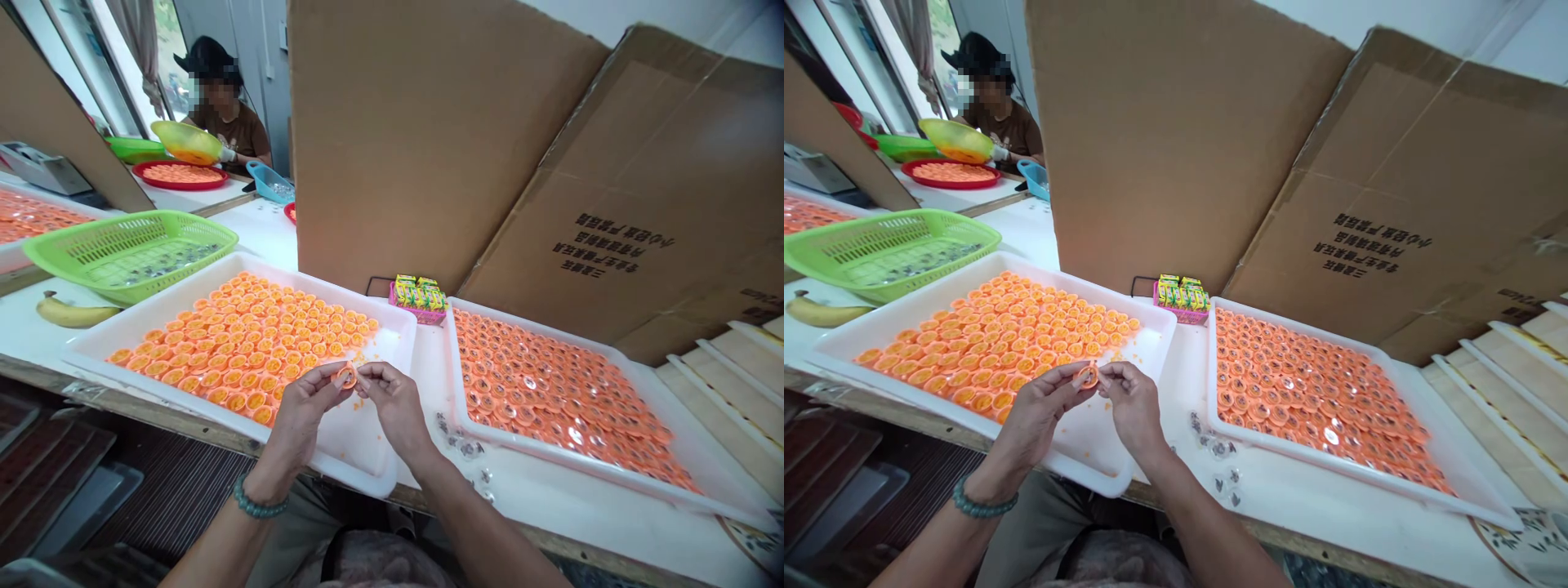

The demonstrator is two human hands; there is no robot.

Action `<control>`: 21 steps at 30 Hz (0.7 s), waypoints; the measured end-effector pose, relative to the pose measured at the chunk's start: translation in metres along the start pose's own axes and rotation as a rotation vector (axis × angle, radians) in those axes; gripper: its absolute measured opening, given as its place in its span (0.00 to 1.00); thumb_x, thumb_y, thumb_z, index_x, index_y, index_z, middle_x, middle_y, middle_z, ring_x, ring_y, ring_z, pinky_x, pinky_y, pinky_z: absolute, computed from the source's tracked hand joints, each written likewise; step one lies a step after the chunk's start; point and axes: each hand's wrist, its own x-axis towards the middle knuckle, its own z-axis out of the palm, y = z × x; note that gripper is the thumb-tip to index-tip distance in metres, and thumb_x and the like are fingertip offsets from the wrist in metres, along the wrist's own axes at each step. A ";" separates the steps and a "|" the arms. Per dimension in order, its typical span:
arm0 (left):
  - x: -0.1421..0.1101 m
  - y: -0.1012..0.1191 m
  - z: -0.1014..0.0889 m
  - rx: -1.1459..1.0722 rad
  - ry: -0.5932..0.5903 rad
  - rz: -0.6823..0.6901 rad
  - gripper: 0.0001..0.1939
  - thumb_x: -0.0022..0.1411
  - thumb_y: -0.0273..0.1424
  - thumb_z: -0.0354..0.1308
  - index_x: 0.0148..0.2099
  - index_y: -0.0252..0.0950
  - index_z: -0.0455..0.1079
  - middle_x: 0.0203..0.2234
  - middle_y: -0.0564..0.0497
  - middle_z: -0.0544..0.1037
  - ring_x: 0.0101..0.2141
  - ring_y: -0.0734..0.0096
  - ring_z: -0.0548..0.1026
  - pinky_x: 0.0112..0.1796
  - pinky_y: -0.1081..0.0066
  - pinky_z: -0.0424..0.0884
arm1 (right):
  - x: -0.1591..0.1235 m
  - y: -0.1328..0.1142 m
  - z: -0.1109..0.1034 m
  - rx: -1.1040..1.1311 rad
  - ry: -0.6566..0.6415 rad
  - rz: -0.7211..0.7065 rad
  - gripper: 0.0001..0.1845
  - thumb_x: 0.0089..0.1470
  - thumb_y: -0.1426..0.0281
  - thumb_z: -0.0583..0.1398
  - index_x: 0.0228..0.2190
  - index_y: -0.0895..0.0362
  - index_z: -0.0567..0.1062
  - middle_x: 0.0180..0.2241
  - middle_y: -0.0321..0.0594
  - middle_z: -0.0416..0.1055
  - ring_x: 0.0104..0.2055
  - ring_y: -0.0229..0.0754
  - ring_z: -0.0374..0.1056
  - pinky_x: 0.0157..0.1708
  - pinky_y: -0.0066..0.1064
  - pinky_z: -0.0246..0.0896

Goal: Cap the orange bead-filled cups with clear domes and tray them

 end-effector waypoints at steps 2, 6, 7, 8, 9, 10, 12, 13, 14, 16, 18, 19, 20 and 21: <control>0.000 0.000 -0.001 -0.015 -0.021 0.000 0.16 0.48 0.34 0.67 0.40 0.33 0.75 0.34 0.46 0.79 0.37 0.64 0.75 0.41 0.67 0.70 | -0.007 0.001 0.000 -0.108 0.013 -0.109 0.15 0.48 0.69 0.62 0.40 0.54 0.73 0.39 0.40 0.70 0.39 0.40 0.67 0.39 0.33 0.65; 0.001 0.000 -0.001 0.032 -0.050 -0.014 0.17 0.48 0.34 0.67 0.40 0.32 0.73 0.32 0.46 0.78 0.35 0.65 0.76 0.37 0.70 0.70 | -0.011 0.004 0.000 -0.339 0.027 -0.245 0.22 0.46 0.72 0.64 0.45 0.53 0.72 0.41 0.41 0.68 0.37 0.39 0.66 0.40 0.34 0.64; 0.001 0.000 -0.001 0.041 -0.042 -0.019 0.19 0.47 0.34 0.67 0.41 0.32 0.72 0.31 0.46 0.78 0.34 0.66 0.76 0.37 0.70 0.71 | -0.010 0.004 -0.001 -0.355 0.032 -0.242 0.22 0.45 0.72 0.64 0.45 0.53 0.72 0.41 0.40 0.68 0.36 0.38 0.65 0.40 0.33 0.64; 0.001 0.001 0.000 0.049 -0.032 -0.025 0.21 0.46 0.34 0.68 0.42 0.32 0.70 0.31 0.47 0.78 0.34 0.66 0.76 0.37 0.70 0.71 | -0.008 0.004 -0.002 -0.349 0.025 -0.230 0.23 0.45 0.73 0.64 0.46 0.52 0.72 0.41 0.40 0.68 0.36 0.38 0.65 0.39 0.33 0.64; 0.001 0.001 0.001 0.060 -0.020 -0.032 0.23 0.45 0.34 0.69 0.43 0.33 0.68 0.29 0.47 0.78 0.33 0.66 0.76 0.36 0.69 0.71 | -0.007 0.004 -0.004 -0.323 -0.003 -0.208 0.25 0.44 0.73 0.64 0.46 0.52 0.71 0.42 0.40 0.68 0.37 0.38 0.65 0.39 0.32 0.64; 0.000 0.002 0.001 0.076 -0.010 -0.036 0.25 0.43 0.34 0.69 0.44 0.34 0.67 0.28 0.48 0.78 0.32 0.65 0.77 0.36 0.68 0.71 | -0.006 0.004 -0.007 -0.280 -0.048 -0.176 0.25 0.44 0.73 0.64 0.47 0.52 0.71 0.43 0.40 0.67 0.39 0.38 0.66 0.38 0.31 0.64; -0.001 0.003 0.002 0.129 0.003 -0.046 0.29 0.40 0.35 0.71 0.45 0.36 0.65 0.25 0.51 0.78 0.30 0.64 0.77 0.36 0.66 0.72 | -0.005 0.003 -0.012 -0.166 -0.142 -0.092 0.25 0.45 0.70 0.64 0.48 0.52 0.70 0.45 0.40 0.68 0.42 0.38 0.66 0.37 0.29 0.64; -0.001 0.003 0.002 0.160 0.001 -0.051 0.31 0.39 0.35 0.71 0.46 0.37 0.64 0.26 0.51 0.79 0.30 0.64 0.77 0.37 0.65 0.73 | -0.005 0.003 -0.014 -0.114 -0.171 -0.047 0.25 0.47 0.68 0.63 0.49 0.52 0.70 0.44 0.40 0.69 0.42 0.38 0.66 0.37 0.28 0.64; -0.001 0.003 0.003 0.193 -0.014 -0.072 0.33 0.37 0.34 0.72 0.47 0.38 0.64 0.27 0.51 0.79 0.31 0.63 0.77 0.38 0.64 0.73 | -0.005 0.004 -0.016 -0.083 -0.171 -0.009 0.24 0.48 0.66 0.62 0.49 0.53 0.70 0.43 0.40 0.70 0.41 0.37 0.67 0.37 0.28 0.64; 0.000 0.002 0.004 0.252 -0.038 -0.093 0.35 0.35 0.34 0.73 0.48 0.42 0.64 0.25 0.54 0.79 0.31 0.63 0.77 0.39 0.64 0.73 | -0.003 0.008 -0.018 -0.113 -0.125 0.014 0.21 0.50 0.63 0.61 0.47 0.54 0.73 0.38 0.38 0.72 0.37 0.37 0.68 0.38 0.28 0.64; 0.001 0.001 0.006 0.352 -0.064 -0.178 0.35 0.36 0.36 0.72 0.48 0.46 0.64 0.27 0.55 0.80 0.32 0.61 0.77 0.39 0.61 0.73 | -0.002 0.014 -0.020 -0.234 -0.090 -0.025 0.16 0.49 0.62 0.62 0.40 0.54 0.77 0.35 0.37 0.74 0.35 0.37 0.68 0.38 0.28 0.63; 0.001 0.001 0.008 0.404 -0.073 -0.211 0.36 0.35 0.38 0.72 0.49 0.49 0.64 0.28 0.56 0.80 0.33 0.59 0.77 0.40 0.59 0.73 | -0.001 0.017 -0.021 -0.298 -0.089 -0.056 0.14 0.49 0.62 0.63 0.38 0.53 0.78 0.34 0.36 0.74 0.35 0.37 0.68 0.37 0.27 0.63; 0.001 0.000 0.009 0.447 -0.079 -0.224 0.36 0.35 0.39 0.72 0.49 0.51 0.64 0.28 0.56 0.80 0.33 0.58 0.77 0.40 0.57 0.73 | -0.002 0.019 -0.022 -0.345 -0.098 -0.085 0.13 0.48 0.63 0.63 0.37 0.52 0.78 0.34 0.36 0.74 0.34 0.37 0.68 0.36 0.27 0.63; 0.002 -0.002 0.010 0.474 -0.096 -0.230 0.35 0.35 0.40 0.71 0.48 0.53 0.64 0.28 0.57 0.80 0.34 0.57 0.77 0.40 0.56 0.72 | -0.003 0.021 -0.023 -0.369 -0.102 -0.102 0.12 0.47 0.63 0.64 0.37 0.51 0.78 0.34 0.35 0.75 0.34 0.37 0.68 0.36 0.26 0.63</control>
